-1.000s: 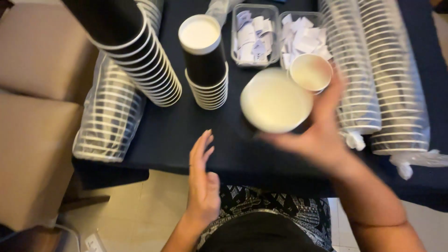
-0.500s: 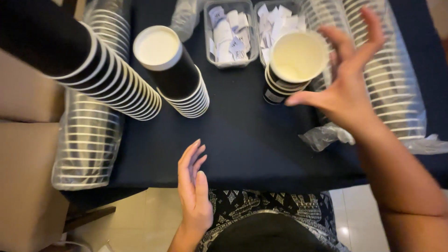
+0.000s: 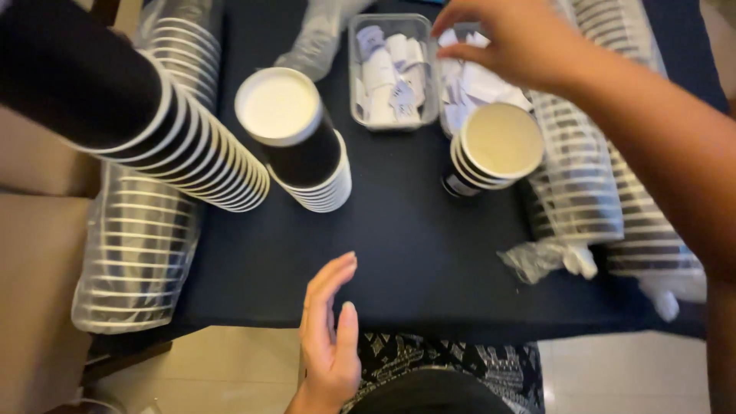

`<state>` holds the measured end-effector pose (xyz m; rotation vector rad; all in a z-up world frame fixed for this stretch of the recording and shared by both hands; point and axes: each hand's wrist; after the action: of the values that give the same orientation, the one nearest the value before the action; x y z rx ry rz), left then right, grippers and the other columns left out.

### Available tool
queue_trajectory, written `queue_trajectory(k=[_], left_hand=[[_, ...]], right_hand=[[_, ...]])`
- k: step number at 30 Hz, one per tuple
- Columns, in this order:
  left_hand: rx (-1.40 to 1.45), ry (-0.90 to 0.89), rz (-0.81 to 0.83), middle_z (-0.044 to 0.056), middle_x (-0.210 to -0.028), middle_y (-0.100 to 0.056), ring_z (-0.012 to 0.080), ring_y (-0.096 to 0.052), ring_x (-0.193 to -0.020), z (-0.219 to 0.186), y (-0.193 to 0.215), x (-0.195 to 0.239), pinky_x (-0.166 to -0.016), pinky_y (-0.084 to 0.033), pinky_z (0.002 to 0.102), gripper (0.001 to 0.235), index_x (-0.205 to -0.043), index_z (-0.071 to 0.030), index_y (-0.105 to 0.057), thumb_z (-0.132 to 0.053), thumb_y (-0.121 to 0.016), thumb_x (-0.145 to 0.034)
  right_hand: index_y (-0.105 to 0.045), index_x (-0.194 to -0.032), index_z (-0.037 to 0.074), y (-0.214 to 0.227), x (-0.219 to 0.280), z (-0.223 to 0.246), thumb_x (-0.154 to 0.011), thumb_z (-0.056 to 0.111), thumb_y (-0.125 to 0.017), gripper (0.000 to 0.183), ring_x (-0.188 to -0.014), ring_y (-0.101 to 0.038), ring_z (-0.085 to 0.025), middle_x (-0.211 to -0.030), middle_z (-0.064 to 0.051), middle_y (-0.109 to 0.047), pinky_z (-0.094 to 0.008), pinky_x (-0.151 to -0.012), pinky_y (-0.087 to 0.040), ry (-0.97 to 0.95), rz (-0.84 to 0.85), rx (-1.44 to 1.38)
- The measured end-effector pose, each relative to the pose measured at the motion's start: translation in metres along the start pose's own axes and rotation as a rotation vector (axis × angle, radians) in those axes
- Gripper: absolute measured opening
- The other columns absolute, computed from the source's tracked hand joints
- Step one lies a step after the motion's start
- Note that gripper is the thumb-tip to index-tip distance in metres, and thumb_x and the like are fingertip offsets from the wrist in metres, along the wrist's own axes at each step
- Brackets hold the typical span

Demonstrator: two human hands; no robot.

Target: Applying adhesive brand labels to paper coffee cups.

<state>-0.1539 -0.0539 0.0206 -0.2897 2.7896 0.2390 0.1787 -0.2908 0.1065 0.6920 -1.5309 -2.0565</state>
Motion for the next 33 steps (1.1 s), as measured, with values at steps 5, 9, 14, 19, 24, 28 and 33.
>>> queue_trajectory(k=[5,9,14,19,24,28,33], left_hand=[[-0.146,0.058,-0.087,0.015,-0.129,-0.069,0.0260,-0.066,-0.124,-0.001,0.016,0.000,-0.110,-0.048,0.039,0.032,-0.121,-0.002,-0.068,-0.013,-0.046,-0.101],[-0.173,0.062,-0.128,0.013,-0.124,-0.072,0.0242,-0.069,-0.118,0.005,0.028,-0.005,-0.105,-0.051,0.036,0.030,-0.115,-0.004,-0.071,-0.012,-0.046,-0.101],[-0.138,0.033,-0.119,0.014,-0.122,-0.071,0.0264,-0.069,-0.116,0.005,0.034,-0.019,-0.104,-0.052,0.038,0.029,-0.115,-0.002,-0.071,-0.011,-0.046,-0.102],[-0.109,-0.047,-0.113,0.015,-0.119,-0.072,0.0285,-0.069,-0.114,0.006,0.034,-0.023,-0.105,-0.053,0.040,0.027,-0.112,-0.002,-0.070,-0.008,-0.046,-0.102],[-0.080,-0.166,-0.090,0.020,-0.121,-0.071,0.0322,-0.071,-0.112,-0.005,0.034,-0.023,-0.103,-0.057,0.042,0.020,-0.112,0.000,-0.072,-0.002,-0.056,-0.100],[-0.057,-0.252,0.047,0.029,-0.136,-0.062,0.0405,-0.069,-0.120,-0.010,0.033,-0.014,-0.110,-0.056,0.047,0.024,-0.125,-0.003,-0.068,-0.006,-0.060,-0.102],[-0.069,-0.314,0.090,0.031,-0.149,-0.050,0.0410,-0.069,-0.130,-0.005,0.030,0.020,-0.121,-0.056,0.045,0.048,-0.143,-0.003,-0.054,-0.018,-0.073,-0.102]], right_hand=[[-0.078,-0.116,0.013,-0.079,-0.063,-0.049,-0.092,0.025,-0.079,0.027,-0.096,-0.064,-0.037,-0.106,-0.010,-0.076,-0.048,-0.091,-0.045,0.338,0.099,0.107],[-0.078,-0.112,0.014,-0.105,-0.081,-0.058,-0.091,0.028,-0.075,0.025,-0.091,-0.062,-0.035,-0.102,-0.008,-0.076,-0.045,-0.091,-0.045,0.303,0.227,0.140],[-0.076,-0.098,0.012,-0.091,-0.077,-0.038,-0.093,0.023,-0.076,0.012,-0.085,-0.068,-0.029,-0.093,-0.007,-0.077,-0.042,-0.081,-0.050,0.176,0.273,0.164],[-0.070,-0.110,0.002,-0.018,-0.053,0.038,-0.105,0.013,-0.069,0.012,-0.084,-0.070,-0.026,-0.102,-0.015,-0.074,-0.035,-0.079,-0.061,-0.230,0.236,-0.017],[-0.062,-0.124,-0.001,0.027,0.013,0.087,-0.122,0.000,-0.066,0.005,-0.096,-0.064,-0.014,-0.114,-0.012,-0.067,-0.021,-0.084,-0.050,-0.186,-0.152,-0.527],[-0.060,-0.112,0.003,0.030,0.065,0.156,-0.115,0.003,-0.069,0.009,-0.084,-0.063,-0.010,-0.101,-0.010,-0.069,-0.020,-0.082,-0.052,-0.276,-0.192,-0.682],[-0.066,-0.093,0.005,-0.003,0.099,0.224,-0.093,0.008,-0.071,0.006,-0.079,-0.070,-0.010,-0.085,-0.006,-0.074,-0.021,-0.072,-0.055,-0.256,0.180,-0.933]])
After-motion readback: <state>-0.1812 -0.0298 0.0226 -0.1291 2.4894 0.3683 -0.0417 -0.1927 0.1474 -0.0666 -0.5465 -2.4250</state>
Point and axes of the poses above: each hand's wrist, its own x-axis away from the middle knuckle, its own y-axis out of the back of the hand, z = x × y
